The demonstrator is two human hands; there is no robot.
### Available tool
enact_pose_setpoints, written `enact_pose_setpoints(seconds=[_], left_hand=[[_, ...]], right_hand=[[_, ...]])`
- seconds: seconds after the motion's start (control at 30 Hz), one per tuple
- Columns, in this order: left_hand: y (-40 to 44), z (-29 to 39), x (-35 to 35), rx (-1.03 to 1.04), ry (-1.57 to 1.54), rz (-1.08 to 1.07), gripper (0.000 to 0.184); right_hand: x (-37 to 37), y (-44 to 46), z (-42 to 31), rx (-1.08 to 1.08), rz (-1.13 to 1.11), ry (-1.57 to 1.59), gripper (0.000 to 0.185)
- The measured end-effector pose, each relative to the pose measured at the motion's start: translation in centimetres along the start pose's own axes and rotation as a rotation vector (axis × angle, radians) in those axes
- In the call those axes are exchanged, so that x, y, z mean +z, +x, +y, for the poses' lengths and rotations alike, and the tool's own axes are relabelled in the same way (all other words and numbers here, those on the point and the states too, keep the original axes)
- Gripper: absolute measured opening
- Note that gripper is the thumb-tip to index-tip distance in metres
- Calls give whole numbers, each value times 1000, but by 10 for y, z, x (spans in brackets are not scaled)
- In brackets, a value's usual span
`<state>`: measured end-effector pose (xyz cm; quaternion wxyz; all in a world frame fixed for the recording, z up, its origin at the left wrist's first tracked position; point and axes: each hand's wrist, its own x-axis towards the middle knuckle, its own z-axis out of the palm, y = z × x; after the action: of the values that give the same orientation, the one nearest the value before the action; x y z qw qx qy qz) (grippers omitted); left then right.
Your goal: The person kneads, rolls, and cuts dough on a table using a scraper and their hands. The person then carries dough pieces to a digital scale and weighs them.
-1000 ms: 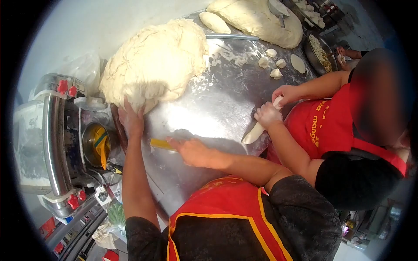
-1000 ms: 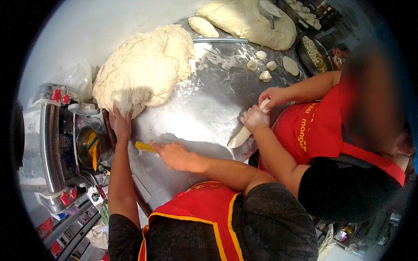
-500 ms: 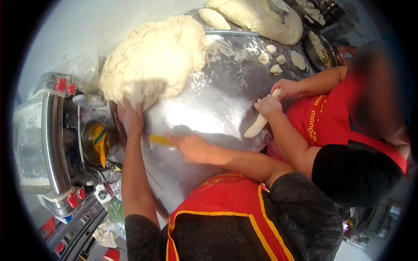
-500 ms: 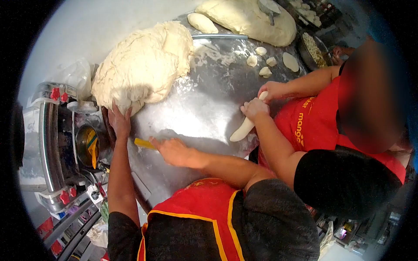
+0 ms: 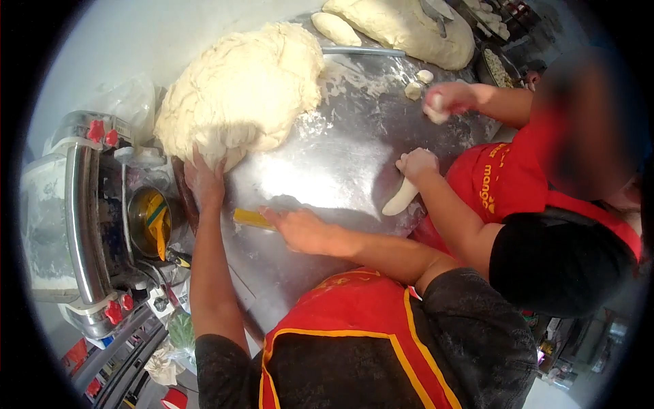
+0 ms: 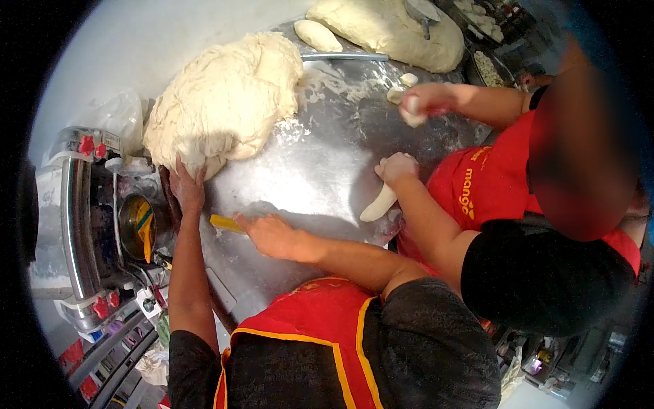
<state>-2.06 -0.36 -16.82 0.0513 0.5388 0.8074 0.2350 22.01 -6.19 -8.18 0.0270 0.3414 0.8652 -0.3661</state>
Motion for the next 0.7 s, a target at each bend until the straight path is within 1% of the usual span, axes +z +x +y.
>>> enact_pose_setpoints(seconds=[0.13,0.3,0.47,0.57,0.7], left_hand=[[0,2,-1,-11,-7,-3,78],[-2,1,-1,5,-7,12,78],[0,-2,1,39,-20,33,78],[0,-1,0,18,-1,18,78],[1,-4,4,9,19,25,77]], right_hand=[[-3,0,-2,1,9,-1,74],[-15,-3,-8,26,-50,7,68],[-9,-2,-7,24,-21,7,68],[-5,-3,-4,-1,20,-1,71],[-3,-2,-4,-3,22,2,69]])
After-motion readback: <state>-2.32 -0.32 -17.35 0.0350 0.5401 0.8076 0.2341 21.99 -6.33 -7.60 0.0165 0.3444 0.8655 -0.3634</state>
